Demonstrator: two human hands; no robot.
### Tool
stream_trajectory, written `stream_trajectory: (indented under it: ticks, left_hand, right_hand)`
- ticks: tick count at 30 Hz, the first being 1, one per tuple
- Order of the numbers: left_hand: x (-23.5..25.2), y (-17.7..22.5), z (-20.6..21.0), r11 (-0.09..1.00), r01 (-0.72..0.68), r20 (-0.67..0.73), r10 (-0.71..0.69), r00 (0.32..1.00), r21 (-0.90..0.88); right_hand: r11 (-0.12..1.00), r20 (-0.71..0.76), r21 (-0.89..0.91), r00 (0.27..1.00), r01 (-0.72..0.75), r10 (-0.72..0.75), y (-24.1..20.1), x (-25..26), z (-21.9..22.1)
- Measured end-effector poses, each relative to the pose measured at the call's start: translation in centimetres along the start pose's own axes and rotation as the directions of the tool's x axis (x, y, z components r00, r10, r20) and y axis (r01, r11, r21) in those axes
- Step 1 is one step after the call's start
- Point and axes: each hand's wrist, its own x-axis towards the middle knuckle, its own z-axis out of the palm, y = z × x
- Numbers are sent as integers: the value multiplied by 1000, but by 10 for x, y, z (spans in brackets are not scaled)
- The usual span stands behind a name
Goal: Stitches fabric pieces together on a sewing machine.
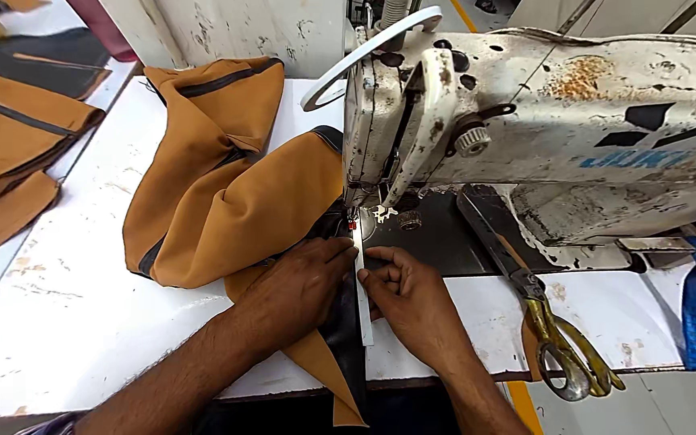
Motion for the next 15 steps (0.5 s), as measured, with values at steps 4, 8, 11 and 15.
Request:
stream_trajectory:
  ticks: [4,8,11,15]
  left_hand:
    - [0,-4,2,1000,-24,-13,24,1000,-8]
    - [-1,-9,3,998,-68,-24,68,997,-7]
    - [-1,-10,4,997,-80,-26,80,996,-1]
    - [-1,-10,5,996,-90,-25,91,996,15]
  right_hand:
    - [999,-20,-46,1000,6,-7,0,-1,1]
    - [999,-21,-46,1000,4,-5,0,-1,1]
    - [999,-18,-53,1000,1,-2,0,-1,1]
    - [999,-11,-39,1000,-4,4,0,0,1]
